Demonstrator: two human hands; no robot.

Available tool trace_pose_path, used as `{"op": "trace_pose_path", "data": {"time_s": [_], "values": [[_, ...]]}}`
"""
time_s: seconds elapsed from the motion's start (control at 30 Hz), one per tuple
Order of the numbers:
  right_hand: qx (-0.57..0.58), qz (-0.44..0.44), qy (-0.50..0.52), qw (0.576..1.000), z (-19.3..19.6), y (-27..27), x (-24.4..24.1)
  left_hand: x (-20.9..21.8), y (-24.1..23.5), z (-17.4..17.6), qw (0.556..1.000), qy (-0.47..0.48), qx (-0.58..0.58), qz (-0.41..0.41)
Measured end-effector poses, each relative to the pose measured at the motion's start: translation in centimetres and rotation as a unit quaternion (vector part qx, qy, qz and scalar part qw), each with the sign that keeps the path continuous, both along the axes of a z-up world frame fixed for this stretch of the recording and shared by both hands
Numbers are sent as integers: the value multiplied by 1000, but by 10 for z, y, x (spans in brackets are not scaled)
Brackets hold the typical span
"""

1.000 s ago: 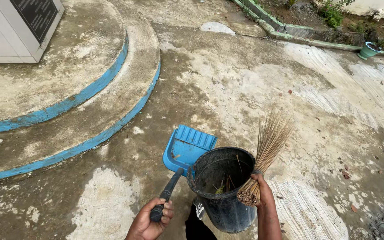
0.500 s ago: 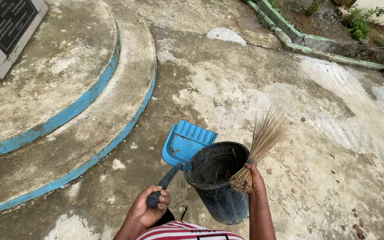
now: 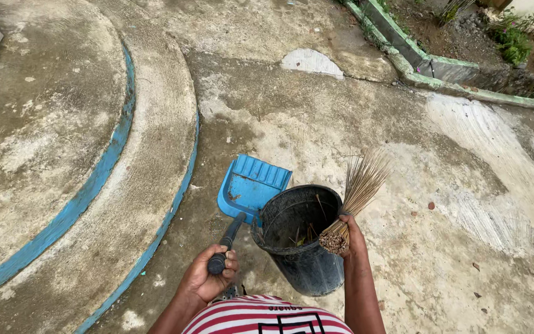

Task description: The person sweeps dry leaves and debris from a concrete path and adjacent grassy areas using a traditional broom and a blue dustpan. The collected debris is periodically transferred into a black bucket. The person moves along the path, sweeping different sections and gathering larger leaves into the dustpan.

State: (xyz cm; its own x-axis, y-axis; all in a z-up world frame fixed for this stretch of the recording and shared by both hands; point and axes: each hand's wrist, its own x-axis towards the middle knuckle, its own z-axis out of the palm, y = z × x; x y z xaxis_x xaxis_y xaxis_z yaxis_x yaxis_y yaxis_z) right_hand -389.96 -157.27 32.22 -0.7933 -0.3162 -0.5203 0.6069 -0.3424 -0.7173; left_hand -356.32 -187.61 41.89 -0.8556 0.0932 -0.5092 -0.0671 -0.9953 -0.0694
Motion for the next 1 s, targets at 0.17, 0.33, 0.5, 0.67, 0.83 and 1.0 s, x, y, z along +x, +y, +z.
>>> {"op": "trace_pose_path", "data": {"time_s": [0.17,0.33,0.5,0.67,0.83,1.0], "values": [[25,9,16,1000,6,-66,-117,-126,-68,10,999,15,-41,5],[60,7,-27,998,-4,-154,-252,-259,-133,-2,998,27,-53,28],[44,38,-22,998,5,-234,-406,-404,-190,3,997,23,-30,63],[45,86,-8,995,17,-297,-528,-511,-249,6,995,50,36,75],[50,98,12,994,2,-357,-647,-620,-315,-12,995,49,12,81],[99,95,-12,990,-3,-430,-776,-759,-394,-33,996,31,59,54]]}}
